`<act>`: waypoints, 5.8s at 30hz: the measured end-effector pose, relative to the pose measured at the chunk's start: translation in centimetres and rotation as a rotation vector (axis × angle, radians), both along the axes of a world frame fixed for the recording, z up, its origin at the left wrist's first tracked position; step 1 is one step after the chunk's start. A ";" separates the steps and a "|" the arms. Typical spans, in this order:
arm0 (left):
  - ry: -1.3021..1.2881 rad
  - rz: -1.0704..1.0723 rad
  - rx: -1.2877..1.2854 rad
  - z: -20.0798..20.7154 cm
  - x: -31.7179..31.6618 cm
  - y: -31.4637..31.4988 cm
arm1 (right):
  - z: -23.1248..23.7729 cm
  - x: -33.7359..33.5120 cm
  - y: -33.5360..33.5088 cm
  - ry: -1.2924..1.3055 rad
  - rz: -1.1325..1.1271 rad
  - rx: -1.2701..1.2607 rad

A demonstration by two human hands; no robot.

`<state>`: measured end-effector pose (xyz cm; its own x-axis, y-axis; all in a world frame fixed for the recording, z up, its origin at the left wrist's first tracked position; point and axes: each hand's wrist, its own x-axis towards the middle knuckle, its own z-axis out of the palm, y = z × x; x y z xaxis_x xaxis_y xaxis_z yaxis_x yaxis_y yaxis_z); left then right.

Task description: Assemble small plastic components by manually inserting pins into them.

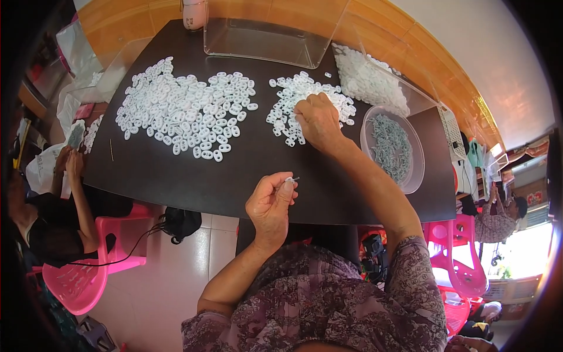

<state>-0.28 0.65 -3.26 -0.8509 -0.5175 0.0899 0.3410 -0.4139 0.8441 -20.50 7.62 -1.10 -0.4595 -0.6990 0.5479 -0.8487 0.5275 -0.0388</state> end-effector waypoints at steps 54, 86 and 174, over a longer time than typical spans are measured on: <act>-0.020 0.011 0.018 1.5 -0.2 0.0 | 3.4 8.2 5.0 -1.518 0.118 -0.593; -0.096 0.005 0.049 1.8 0.1 0.7 | 2.0 12.6 3.9 -1.138 0.133 -0.709; 0.104 0.156 -0.072 1.8 1.4 0.3 | 1.1 16.2 1.8 -0.523 0.215 -0.699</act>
<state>1.10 0.98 -1.42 -0.7449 -0.6317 0.2145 0.4829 -0.2887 0.8267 -4.30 9.44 0.02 -0.6673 -0.3843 0.6380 -0.7103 0.0707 -0.7003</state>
